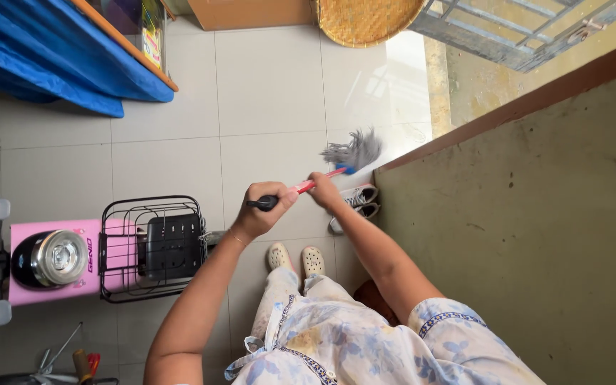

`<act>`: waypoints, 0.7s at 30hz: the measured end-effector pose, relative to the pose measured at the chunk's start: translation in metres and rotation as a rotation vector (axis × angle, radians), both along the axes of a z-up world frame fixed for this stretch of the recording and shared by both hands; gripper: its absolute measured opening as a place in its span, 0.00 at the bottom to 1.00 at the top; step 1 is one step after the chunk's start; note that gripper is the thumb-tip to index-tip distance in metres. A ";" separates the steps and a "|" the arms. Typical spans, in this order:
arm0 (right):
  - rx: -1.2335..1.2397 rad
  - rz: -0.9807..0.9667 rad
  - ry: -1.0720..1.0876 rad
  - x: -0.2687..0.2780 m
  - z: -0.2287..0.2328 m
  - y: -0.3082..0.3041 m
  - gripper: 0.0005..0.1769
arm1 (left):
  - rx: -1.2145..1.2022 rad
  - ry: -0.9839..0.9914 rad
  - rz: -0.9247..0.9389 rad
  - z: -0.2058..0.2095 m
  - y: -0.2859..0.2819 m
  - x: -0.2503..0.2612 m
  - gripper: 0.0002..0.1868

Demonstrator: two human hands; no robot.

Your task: The recorder mops the floor using a string mop and a bucket of water.

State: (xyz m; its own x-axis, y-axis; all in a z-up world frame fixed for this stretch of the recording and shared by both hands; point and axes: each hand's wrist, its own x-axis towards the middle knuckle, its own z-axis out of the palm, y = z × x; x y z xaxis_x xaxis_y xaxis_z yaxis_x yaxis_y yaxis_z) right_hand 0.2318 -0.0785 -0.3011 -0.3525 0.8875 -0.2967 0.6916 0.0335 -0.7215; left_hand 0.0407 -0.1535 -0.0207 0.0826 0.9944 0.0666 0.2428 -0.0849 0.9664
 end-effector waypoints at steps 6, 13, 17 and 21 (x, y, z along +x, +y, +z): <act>-0.011 0.016 0.304 -0.020 0.010 -0.002 0.17 | 0.199 0.029 -0.422 0.037 0.018 0.018 0.10; 0.155 0.127 0.105 0.010 0.057 -0.008 0.12 | 0.272 0.062 -0.767 0.038 0.018 0.049 0.16; 0.308 0.007 0.047 0.018 0.046 0.011 0.10 | 0.330 0.045 -0.902 0.021 0.044 0.037 0.15; 0.304 -0.154 0.000 0.025 0.041 0.034 0.10 | 0.382 0.042 -0.971 -0.005 0.081 0.019 0.15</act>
